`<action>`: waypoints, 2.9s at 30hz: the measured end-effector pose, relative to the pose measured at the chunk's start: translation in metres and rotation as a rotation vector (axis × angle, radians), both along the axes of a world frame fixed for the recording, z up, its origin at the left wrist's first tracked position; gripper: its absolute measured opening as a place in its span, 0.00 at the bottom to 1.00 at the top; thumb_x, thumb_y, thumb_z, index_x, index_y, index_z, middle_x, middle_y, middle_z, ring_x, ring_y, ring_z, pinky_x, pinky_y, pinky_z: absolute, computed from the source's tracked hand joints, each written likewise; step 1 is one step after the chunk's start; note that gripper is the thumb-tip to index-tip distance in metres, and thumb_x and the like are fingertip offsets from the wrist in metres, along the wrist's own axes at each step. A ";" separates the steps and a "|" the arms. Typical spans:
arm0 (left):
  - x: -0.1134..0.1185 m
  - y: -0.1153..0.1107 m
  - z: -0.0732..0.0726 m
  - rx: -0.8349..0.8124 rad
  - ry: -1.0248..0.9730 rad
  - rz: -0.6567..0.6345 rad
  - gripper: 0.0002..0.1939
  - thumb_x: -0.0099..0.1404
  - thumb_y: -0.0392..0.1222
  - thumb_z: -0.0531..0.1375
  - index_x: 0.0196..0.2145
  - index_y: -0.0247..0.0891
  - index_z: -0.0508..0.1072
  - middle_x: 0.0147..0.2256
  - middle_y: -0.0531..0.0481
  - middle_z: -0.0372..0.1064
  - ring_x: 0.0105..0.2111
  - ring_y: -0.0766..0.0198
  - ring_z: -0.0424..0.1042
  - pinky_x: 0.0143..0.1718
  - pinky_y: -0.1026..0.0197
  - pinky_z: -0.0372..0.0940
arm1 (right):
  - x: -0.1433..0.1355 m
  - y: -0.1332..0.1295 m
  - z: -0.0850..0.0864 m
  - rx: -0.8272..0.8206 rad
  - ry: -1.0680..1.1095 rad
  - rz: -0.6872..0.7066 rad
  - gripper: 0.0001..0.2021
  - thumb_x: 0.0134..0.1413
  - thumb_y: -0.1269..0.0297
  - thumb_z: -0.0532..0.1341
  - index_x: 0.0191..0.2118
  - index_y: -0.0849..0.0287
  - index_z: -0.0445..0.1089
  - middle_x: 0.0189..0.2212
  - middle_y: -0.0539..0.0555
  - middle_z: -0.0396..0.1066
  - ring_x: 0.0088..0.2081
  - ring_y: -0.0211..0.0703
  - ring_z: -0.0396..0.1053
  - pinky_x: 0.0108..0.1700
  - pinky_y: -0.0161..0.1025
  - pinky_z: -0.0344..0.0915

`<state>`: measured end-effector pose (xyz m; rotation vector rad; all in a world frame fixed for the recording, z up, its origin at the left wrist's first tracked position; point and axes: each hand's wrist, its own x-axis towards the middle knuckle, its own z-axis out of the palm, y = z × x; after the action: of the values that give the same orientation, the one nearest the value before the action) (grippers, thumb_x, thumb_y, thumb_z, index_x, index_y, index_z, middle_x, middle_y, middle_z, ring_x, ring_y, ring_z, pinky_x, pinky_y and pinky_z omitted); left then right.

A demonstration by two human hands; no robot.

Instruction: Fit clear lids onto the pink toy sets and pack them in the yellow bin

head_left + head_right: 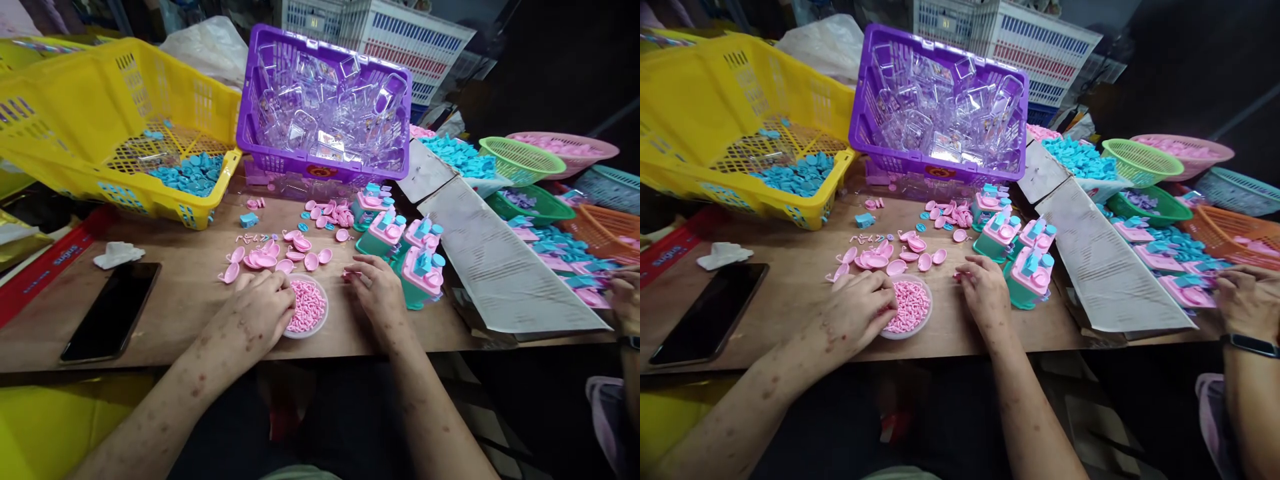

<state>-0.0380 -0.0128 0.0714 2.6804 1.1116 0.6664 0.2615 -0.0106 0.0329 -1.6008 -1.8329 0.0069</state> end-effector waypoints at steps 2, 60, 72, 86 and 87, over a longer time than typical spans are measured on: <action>-0.001 0.001 0.005 0.031 -0.065 -0.029 0.05 0.76 0.34 0.63 0.40 0.39 0.78 0.45 0.46 0.80 0.45 0.52 0.78 0.50 0.48 0.67 | -0.003 -0.005 0.007 0.055 0.089 0.015 0.11 0.74 0.60 0.64 0.47 0.54 0.85 0.51 0.61 0.85 0.52 0.58 0.83 0.57 0.56 0.80; -0.018 -0.053 0.054 -0.842 -0.926 0.041 0.06 0.62 0.35 0.78 0.36 0.45 0.91 0.35 0.52 0.88 0.35 0.66 0.86 0.39 0.74 0.78 | -0.076 -0.098 0.071 -0.177 0.561 0.743 0.09 0.69 0.73 0.73 0.48 0.52 0.81 0.45 0.51 0.86 0.47 0.41 0.85 0.53 0.33 0.78; -0.018 -0.056 0.058 -0.853 -0.807 0.044 0.03 0.65 0.42 0.76 0.37 0.42 0.90 0.35 0.49 0.87 0.34 0.60 0.85 0.37 0.67 0.78 | -0.073 -0.102 0.072 -0.233 0.524 0.744 0.04 0.71 0.70 0.72 0.46 0.53 0.80 0.44 0.52 0.86 0.46 0.41 0.85 0.50 0.35 0.78; -0.024 -0.054 0.060 -0.918 -0.634 -0.052 0.04 0.67 0.44 0.73 0.34 0.44 0.90 0.32 0.50 0.85 0.32 0.60 0.83 0.33 0.67 0.74 | -0.083 -0.105 0.065 -0.175 0.580 0.788 0.01 0.74 0.64 0.70 0.47 0.53 0.80 0.42 0.53 0.86 0.45 0.42 0.85 0.50 0.35 0.79; -0.023 -0.054 0.060 -0.927 -0.650 -0.053 0.05 0.67 0.44 0.74 0.33 0.44 0.90 0.31 0.50 0.85 0.31 0.60 0.83 0.33 0.67 0.74 | -0.085 -0.105 0.064 -0.167 0.597 0.792 0.02 0.74 0.63 0.70 0.47 0.54 0.81 0.42 0.53 0.87 0.45 0.42 0.85 0.50 0.35 0.79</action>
<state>-0.0615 -0.0668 0.1315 1.5448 0.8496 0.6977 0.1760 -0.1161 0.0971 -0.7391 -1.8592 0.9051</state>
